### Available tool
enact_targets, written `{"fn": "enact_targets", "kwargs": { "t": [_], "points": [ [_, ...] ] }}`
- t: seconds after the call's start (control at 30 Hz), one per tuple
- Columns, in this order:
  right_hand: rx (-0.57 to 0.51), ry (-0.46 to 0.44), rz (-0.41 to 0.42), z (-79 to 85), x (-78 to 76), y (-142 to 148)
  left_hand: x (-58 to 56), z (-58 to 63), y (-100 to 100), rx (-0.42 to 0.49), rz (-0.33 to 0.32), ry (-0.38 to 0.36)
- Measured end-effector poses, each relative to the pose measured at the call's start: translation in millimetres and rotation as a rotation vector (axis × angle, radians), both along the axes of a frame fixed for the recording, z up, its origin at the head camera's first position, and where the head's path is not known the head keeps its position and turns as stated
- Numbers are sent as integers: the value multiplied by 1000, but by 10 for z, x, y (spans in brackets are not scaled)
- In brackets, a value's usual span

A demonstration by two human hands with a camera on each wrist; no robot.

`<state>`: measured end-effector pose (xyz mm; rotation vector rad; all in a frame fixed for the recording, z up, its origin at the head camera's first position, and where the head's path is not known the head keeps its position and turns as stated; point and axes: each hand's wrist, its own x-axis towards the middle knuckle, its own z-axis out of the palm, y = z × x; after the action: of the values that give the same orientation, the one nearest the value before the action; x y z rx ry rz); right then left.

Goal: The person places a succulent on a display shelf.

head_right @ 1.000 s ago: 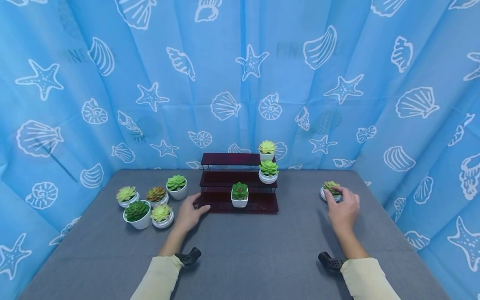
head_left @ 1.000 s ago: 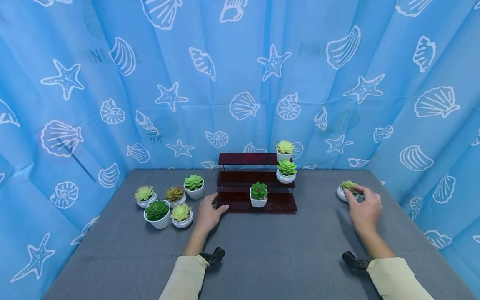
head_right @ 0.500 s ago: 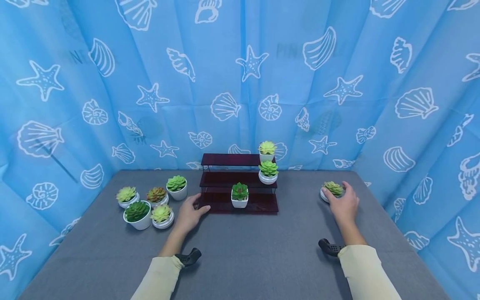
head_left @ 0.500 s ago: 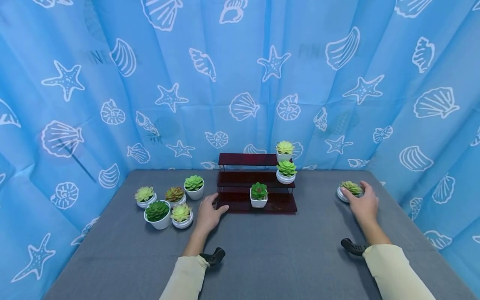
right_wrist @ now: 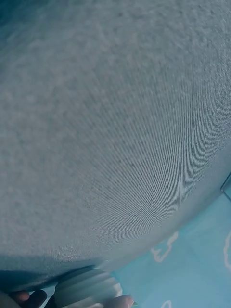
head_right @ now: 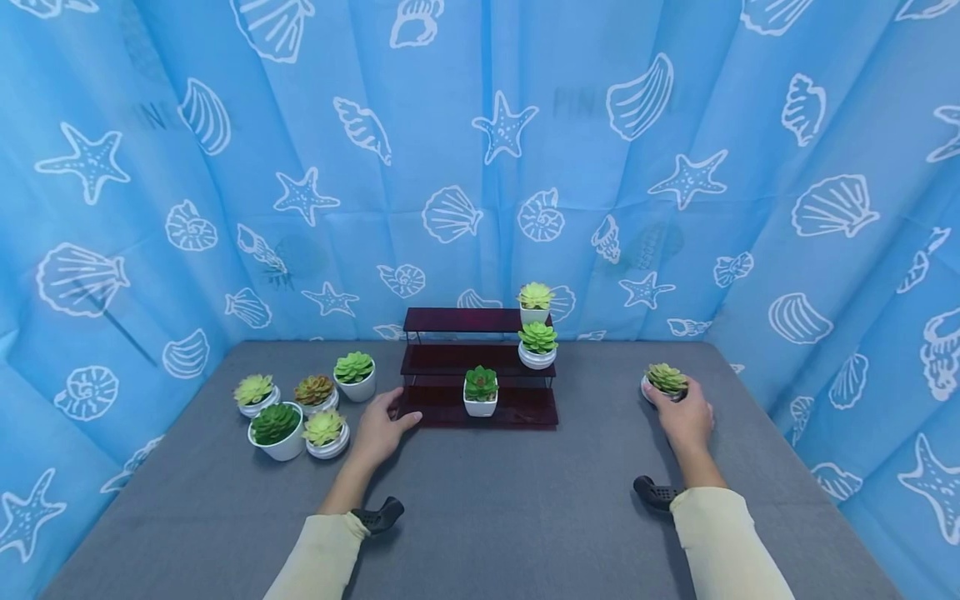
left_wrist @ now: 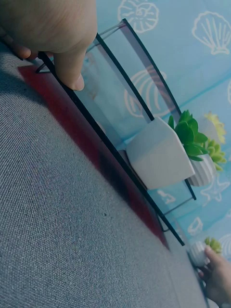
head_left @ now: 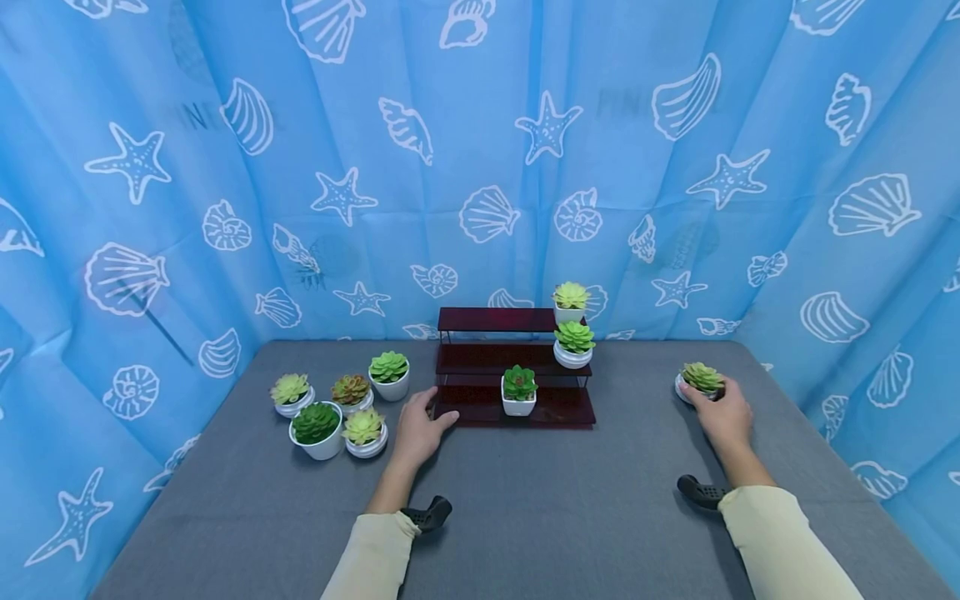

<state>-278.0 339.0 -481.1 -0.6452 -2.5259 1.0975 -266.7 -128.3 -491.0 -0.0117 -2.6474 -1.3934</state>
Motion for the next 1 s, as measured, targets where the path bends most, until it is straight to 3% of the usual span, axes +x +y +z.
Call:
{"fn": "enact_targets", "kwargs": {
  "t": [1.0],
  "points": [
    [10, 6, 51, 12, 122, -342, -5, 3, -6, -4, -10, -8]
  ]
}}
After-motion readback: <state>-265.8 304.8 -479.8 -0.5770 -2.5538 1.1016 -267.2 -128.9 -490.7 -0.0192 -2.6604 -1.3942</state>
